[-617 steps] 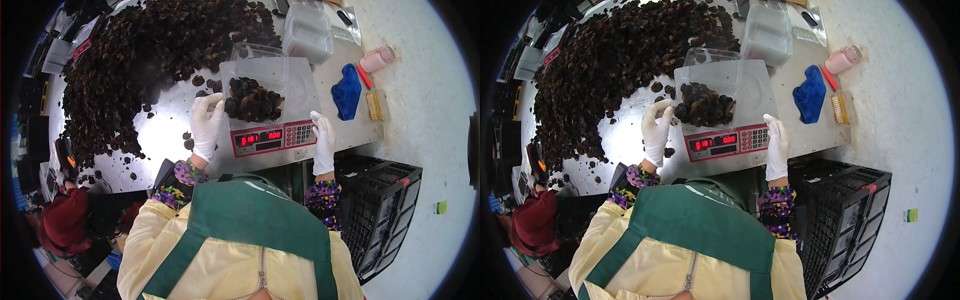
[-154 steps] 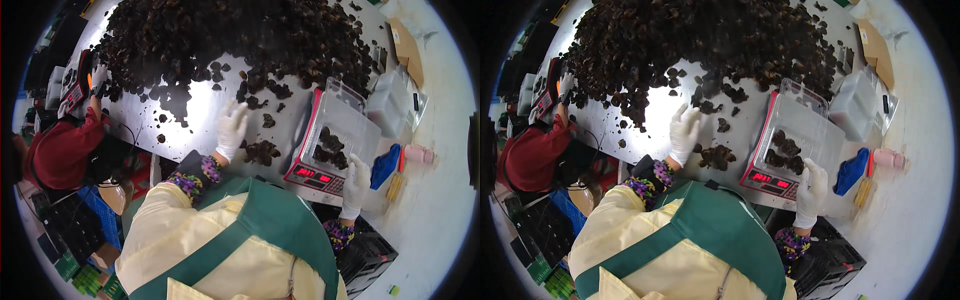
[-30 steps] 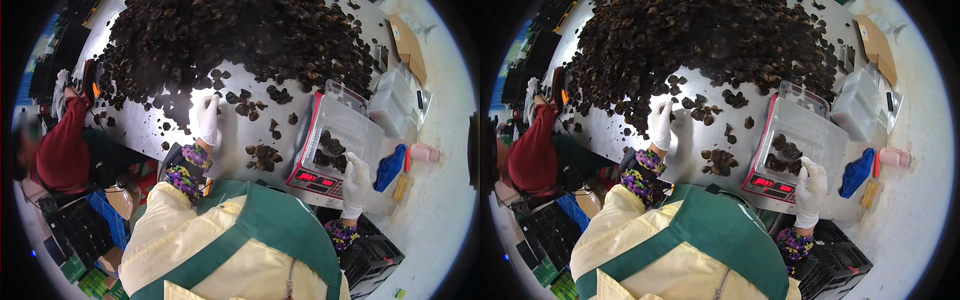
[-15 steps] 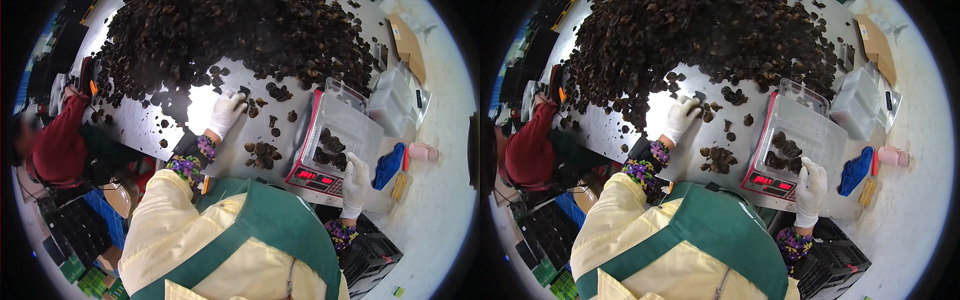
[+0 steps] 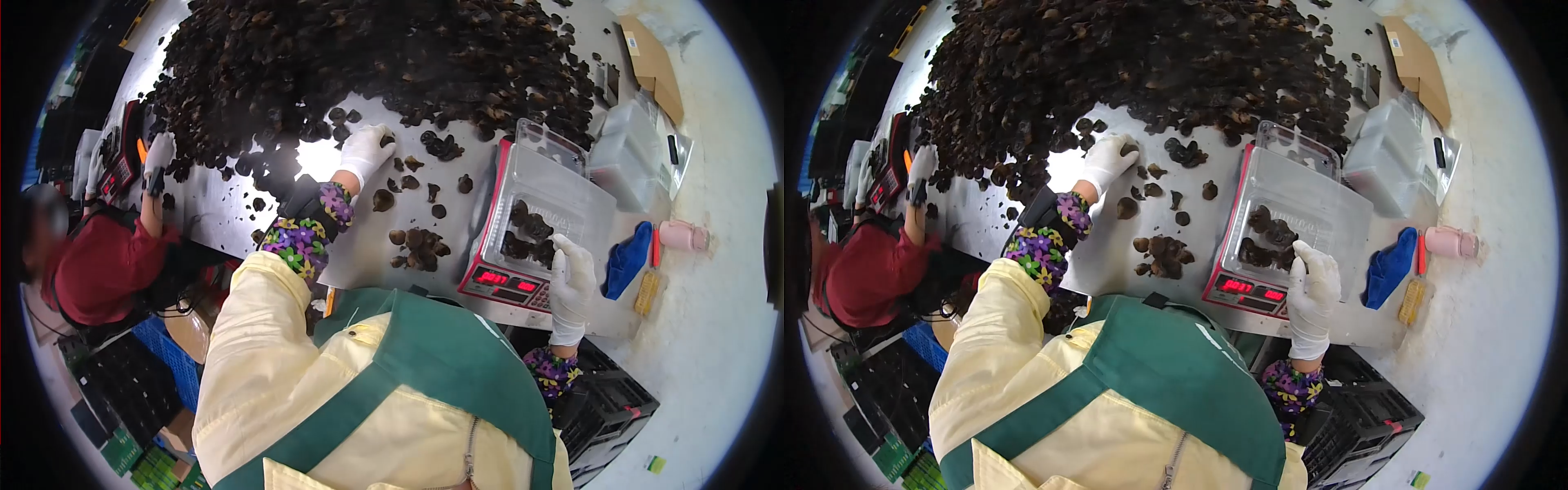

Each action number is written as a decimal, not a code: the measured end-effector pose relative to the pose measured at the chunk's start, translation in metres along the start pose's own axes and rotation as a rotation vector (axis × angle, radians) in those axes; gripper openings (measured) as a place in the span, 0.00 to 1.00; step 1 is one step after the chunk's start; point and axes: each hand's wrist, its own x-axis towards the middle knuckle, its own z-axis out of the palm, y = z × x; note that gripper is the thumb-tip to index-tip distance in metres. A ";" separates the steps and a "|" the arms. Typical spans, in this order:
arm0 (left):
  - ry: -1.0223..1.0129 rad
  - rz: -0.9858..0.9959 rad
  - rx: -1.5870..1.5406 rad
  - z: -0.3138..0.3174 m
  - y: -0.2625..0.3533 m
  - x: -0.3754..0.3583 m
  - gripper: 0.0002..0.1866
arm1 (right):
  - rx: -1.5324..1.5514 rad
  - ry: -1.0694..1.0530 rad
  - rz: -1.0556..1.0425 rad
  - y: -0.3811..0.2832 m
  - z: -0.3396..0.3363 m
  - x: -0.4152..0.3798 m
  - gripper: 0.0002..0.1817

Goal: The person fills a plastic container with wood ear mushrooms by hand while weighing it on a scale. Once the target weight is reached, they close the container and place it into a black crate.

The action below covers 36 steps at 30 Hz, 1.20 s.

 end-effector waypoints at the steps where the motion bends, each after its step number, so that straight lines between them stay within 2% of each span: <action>1: 0.008 -0.044 -0.016 0.002 0.002 0.004 0.10 | 0.002 0.000 0.015 0.001 -0.002 -0.001 0.14; 2: 0.013 -0.087 -0.031 0.004 0.004 0.007 0.09 | -0.002 0.006 0.022 0.005 -0.005 -0.005 0.14; 3: 0.129 -0.044 -0.073 0.002 0.011 0.005 0.07 | -0.062 0.038 0.043 0.011 -0.007 -0.010 0.14; 4: 0.120 -0.085 -0.126 -0.005 0.024 0.002 0.06 | -0.120 0.071 0.063 0.017 -0.008 -0.015 0.15; 6: 0.274 0.102 -0.322 0.002 0.054 -0.008 0.05 | -0.159 0.114 0.124 0.029 -0.007 -0.024 0.15; 8: 0.375 0.337 -0.504 -0.010 0.129 -0.034 0.04 | -0.191 0.150 0.178 0.036 -0.004 -0.029 0.15; 10: 0.214 0.562 -0.598 -0.011 0.186 -0.051 0.04 | -0.187 0.156 0.220 0.039 -0.002 -0.030 0.15; 12: 0.068 0.687 -0.524 0.017 0.222 -0.060 0.07 | -0.181 0.160 0.226 0.033 -0.003 -0.026 0.15; 15: -0.005 0.763 -0.343 0.032 0.252 -0.070 0.15 | -0.187 0.171 0.232 0.031 -0.007 -0.025 0.15; 16: -0.003 0.767 -0.346 0.029 0.252 -0.066 0.15 | -0.190 0.170 0.233 0.033 -0.010 -0.026 0.15; 18: 0.192 0.788 -0.539 0.019 0.241 -0.053 0.17 | -0.209 0.174 0.231 0.042 -0.013 -0.031 0.15; 19: 0.198 0.709 -0.533 0.018 0.225 -0.042 0.17 | -0.225 0.174 0.228 0.046 -0.013 -0.035 0.15; 21: 0.376 0.435 -0.382 0.031 0.185 -0.019 0.18 | -0.212 0.177 0.248 0.055 -0.011 -0.041 0.15; 22: 0.450 0.361 -0.302 0.038 0.160 -0.009 0.21 | -0.200 0.176 0.257 0.057 -0.010 -0.043 0.15; 23: 0.390 0.218 -0.142 0.042 0.142 -0.004 0.27 | -0.202 0.180 0.265 0.058 -0.008 -0.043 0.15; 24: 0.416 0.177 0.002 0.062 0.115 0.006 0.31 | -0.204 0.174 0.269 0.057 -0.005 -0.041 0.15; 25: 0.305 0.113 0.037 0.072 0.097 0.011 0.35 | -0.207 0.169 0.273 0.056 -0.002 -0.039 0.16; 26: 0.320 0.144 0.122 0.079 0.086 0.012 0.30 | -0.212 0.173 0.280 0.055 0.000 -0.036 0.16; 28: 0.134 0.284 0.068 0.076 0.069 0.017 0.19 | -0.140 0.206 0.232 0.053 0.005 -0.029 0.17; 29: 0.100 0.288 0.003 0.080 0.068 0.018 0.11 | -0.148 0.186 0.234 0.054 0.006 -0.026 0.20; 30: 0.095 0.293 -0.003 0.079 0.068 0.017 0.11 | -0.155 0.188 0.240 0.052 0.008 -0.023 0.20; 32: 0.172 0.262 -0.215 0.079 0.070 0.013 0.09 | -0.081 0.193 0.265 0.050 0.012 -0.017 0.23; 33: 0.210 0.252 -0.233 0.072 0.078 0.012 0.08 | 0.007 0.194 0.314 0.057 0.018 -0.021 0.28; 36: 0.338 0.271 -0.421 0.040 0.127 0.001 0.05 | 0.082 0.203 0.352 0.060 0.029 -0.022 0.31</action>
